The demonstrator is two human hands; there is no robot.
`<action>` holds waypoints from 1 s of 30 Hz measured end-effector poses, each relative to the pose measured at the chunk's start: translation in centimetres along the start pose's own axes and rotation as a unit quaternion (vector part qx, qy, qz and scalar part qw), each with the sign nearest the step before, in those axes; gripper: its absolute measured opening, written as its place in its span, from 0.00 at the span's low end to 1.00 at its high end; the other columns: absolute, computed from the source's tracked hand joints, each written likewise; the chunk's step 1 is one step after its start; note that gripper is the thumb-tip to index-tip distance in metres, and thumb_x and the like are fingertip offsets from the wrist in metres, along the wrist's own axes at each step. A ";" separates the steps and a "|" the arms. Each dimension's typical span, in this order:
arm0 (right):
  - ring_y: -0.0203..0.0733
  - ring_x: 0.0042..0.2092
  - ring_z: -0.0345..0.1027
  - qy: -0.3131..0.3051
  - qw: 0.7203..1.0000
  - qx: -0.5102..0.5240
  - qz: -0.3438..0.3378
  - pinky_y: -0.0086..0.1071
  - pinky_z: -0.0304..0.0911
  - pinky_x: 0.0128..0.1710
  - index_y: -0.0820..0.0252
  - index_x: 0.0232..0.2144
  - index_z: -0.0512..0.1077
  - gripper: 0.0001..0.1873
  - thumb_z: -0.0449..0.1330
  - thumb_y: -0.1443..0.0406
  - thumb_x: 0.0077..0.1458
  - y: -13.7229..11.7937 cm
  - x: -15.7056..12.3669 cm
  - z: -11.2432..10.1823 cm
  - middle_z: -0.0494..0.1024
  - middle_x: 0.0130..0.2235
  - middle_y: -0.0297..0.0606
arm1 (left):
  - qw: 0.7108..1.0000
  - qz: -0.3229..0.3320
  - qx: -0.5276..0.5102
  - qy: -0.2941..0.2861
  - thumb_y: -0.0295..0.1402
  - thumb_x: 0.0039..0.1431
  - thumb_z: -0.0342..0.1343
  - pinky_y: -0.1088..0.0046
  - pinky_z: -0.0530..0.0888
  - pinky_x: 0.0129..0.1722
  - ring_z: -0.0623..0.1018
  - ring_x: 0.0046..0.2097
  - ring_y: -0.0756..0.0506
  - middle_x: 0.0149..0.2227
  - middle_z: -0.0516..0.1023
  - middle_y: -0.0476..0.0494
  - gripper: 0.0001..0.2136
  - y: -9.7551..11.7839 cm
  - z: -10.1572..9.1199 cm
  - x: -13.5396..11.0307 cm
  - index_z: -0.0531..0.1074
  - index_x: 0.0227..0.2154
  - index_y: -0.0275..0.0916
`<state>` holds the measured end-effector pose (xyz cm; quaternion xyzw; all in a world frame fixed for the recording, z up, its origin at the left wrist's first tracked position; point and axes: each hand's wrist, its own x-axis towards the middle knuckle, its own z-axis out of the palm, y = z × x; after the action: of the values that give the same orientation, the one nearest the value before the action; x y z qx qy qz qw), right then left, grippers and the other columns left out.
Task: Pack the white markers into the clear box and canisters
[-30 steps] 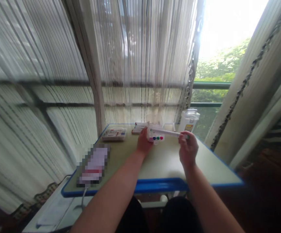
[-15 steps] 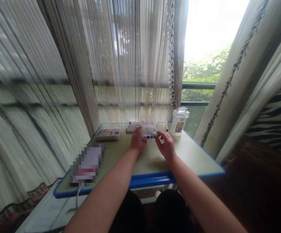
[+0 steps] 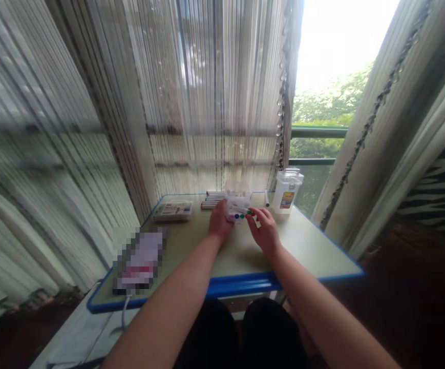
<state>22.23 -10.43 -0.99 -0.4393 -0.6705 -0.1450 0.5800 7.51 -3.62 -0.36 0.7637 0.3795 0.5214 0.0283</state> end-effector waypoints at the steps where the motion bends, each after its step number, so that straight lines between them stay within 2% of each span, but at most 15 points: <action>1: 0.40 0.35 0.67 -0.002 1.000 0.002 0.002 0.37 0.66 0.38 0.57 0.42 0.71 0.11 0.53 0.64 0.58 0.1 0.0 0.0 0.73 0.34 0.40 | 1.000 0.002 -0.001 0.001 0.27 0.45 0.55 0.62 0.72 0.46 0.73 0.44 0.41 0.41 0.74 0.40 0.18 0.0 0.0 0.0 0.66 0.42 0.37; 8: 0.43 0.40 0.67 0.001 1.000 0.002 -0.023 0.39 0.66 0.41 0.56 0.44 0.71 0.12 0.52 0.65 0.59 0.4 -0.1 0.0 0.74 0.37 0.42 | 1.000 0.018 -0.001 0.005 0.26 0.45 0.54 0.62 0.71 0.47 0.73 0.45 0.41 0.43 0.73 0.38 0.21 0.0 0.0 -0.1 0.65 0.45 0.36; 16: 0.43 0.37 0.66 0.003 0.999 -0.017 -0.050 0.37 0.66 0.39 0.57 0.42 0.72 0.10 0.55 0.66 0.57 0.1 0.0 -0.2 0.78 0.34 0.39 | 0.999 0.028 0.013 -0.015 0.27 0.46 0.54 0.62 0.70 0.49 0.72 0.47 0.41 0.44 0.73 0.39 0.21 0.2 0.0 -0.1 0.63 0.47 0.38; 22: 0.44 0.39 0.66 -0.006 0.997 -0.055 -0.058 0.38 0.65 0.41 0.58 0.41 0.72 0.11 0.55 0.67 0.56 -0.6 0.2 -0.3 0.77 0.38 0.40 | 0.999 0.036 0.023 -0.002 0.27 0.45 0.54 0.61 0.71 0.48 0.73 0.47 0.40 0.44 0.73 0.36 0.21 0.1 0.1 -0.3 0.63 0.46 0.35; 30: 0.43 0.39 0.65 0.000 0.997 -0.048 -0.062 0.38 0.64 0.42 0.58 0.41 0.72 0.11 0.55 0.67 0.55 -1.0 0.2 -0.4 0.77 0.39 0.40 | 0.999 0.040 0.014 0.011 0.29 0.46 0.54 0.62 0.72 0.47 0.73 0.46 0.40 0.44 0.73 0.38 0.21 0.3 0.0 -0.3 0.63 0.46 0.37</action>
<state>21.77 -11.22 -0.37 -0.4241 -0.6887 -0.2128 0.5482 7.65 -3.99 -0.47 0.7728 0.3565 0.5250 -0.0069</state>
